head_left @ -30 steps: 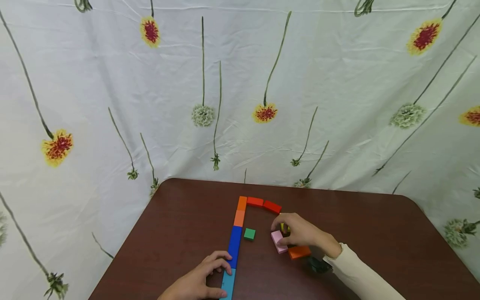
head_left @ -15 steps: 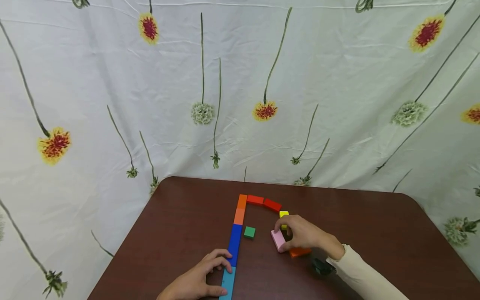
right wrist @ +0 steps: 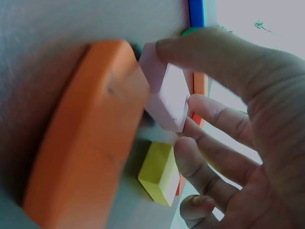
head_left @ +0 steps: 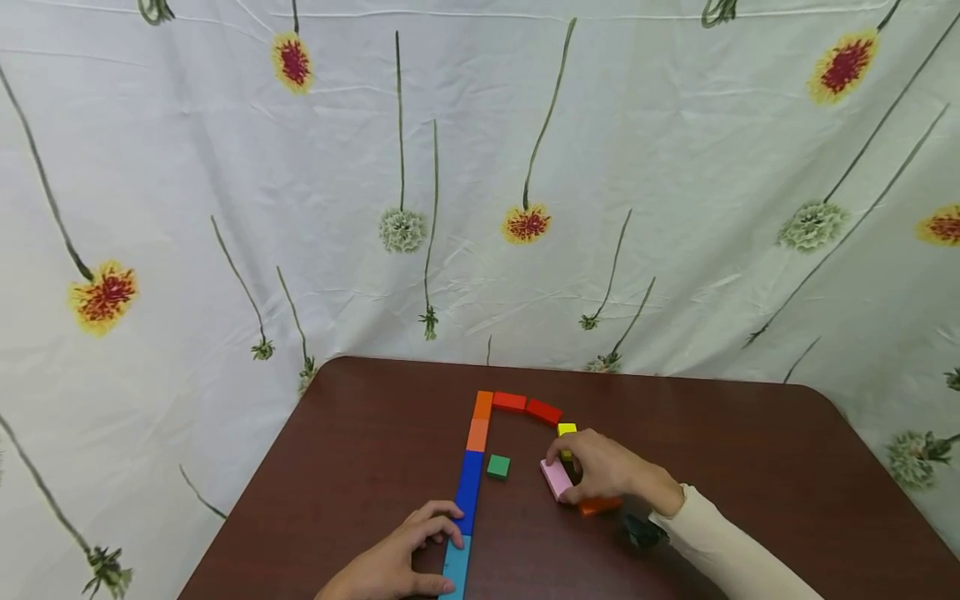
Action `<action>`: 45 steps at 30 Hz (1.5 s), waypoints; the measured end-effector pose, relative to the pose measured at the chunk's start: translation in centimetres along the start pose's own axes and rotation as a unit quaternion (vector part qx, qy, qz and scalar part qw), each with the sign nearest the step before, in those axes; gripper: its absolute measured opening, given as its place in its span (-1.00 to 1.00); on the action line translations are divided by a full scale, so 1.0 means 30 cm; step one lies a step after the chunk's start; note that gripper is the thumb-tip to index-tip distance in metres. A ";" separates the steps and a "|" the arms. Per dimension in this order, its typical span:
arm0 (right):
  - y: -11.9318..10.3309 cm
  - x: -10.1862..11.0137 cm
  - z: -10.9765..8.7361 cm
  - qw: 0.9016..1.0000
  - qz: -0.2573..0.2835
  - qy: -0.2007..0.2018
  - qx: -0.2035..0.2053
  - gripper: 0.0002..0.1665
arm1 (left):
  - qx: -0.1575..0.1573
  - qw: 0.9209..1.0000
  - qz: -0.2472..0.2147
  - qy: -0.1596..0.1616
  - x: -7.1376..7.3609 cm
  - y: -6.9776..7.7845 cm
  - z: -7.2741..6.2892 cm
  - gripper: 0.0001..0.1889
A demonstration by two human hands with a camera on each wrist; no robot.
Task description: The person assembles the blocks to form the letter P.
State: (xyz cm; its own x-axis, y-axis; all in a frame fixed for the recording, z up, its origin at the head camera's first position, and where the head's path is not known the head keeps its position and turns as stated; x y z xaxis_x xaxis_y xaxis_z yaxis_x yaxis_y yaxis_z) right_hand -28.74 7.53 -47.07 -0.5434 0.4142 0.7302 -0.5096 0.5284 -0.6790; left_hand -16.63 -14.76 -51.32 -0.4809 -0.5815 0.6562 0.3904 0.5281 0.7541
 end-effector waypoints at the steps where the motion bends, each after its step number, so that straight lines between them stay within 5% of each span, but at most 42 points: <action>1: -0.001 0.004 0.003 1.000 -0.004 -0.001 0.002 -0.50 | 0.001 1.000 0.001 0.000 0.000 -0.001 -0.001 -0.72; 21: -0.010 -0.012 0.042 0.996 -0.019 -0.088 0.006 -0.50 | 0.009 1.000 -0.006 -0.006 -0.011 -0.015 -0.001 -0.73; 28: -0.021 -0.006 0.033 0.997 -0.029 -0.067 0.036 -0.66 | 0.002 1.000 -0.014 -0.008 -0.015 -0.017 -0.003 -0.72; 45: -0.003 0.013 0.002 0.997 -0.039 -0.057 0.041 -0.64 | -0.009 1.000 0.006 0.004 -0.001 -0.009 0.007 -0.71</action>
State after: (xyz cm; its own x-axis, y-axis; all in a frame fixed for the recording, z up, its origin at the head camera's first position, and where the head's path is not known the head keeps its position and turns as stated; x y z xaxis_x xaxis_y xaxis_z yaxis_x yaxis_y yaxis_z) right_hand -28.95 7.61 -46.74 -0.5699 0.2859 0.7704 -0.6036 0.4905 -0.6285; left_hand -16.88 -14.75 -51.53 -0.4698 -0.5797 0.6657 0.4106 0.5241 0.7461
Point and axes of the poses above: each hand's wrist, its own z-axis towards the middle knuckle, its own x-axis out of the back of the hand, y = z × x, the point moved 9 cm from there along z, towards the middle knuckle, and after that the axes turned 15 degrees about z, right-handed, at the moved point
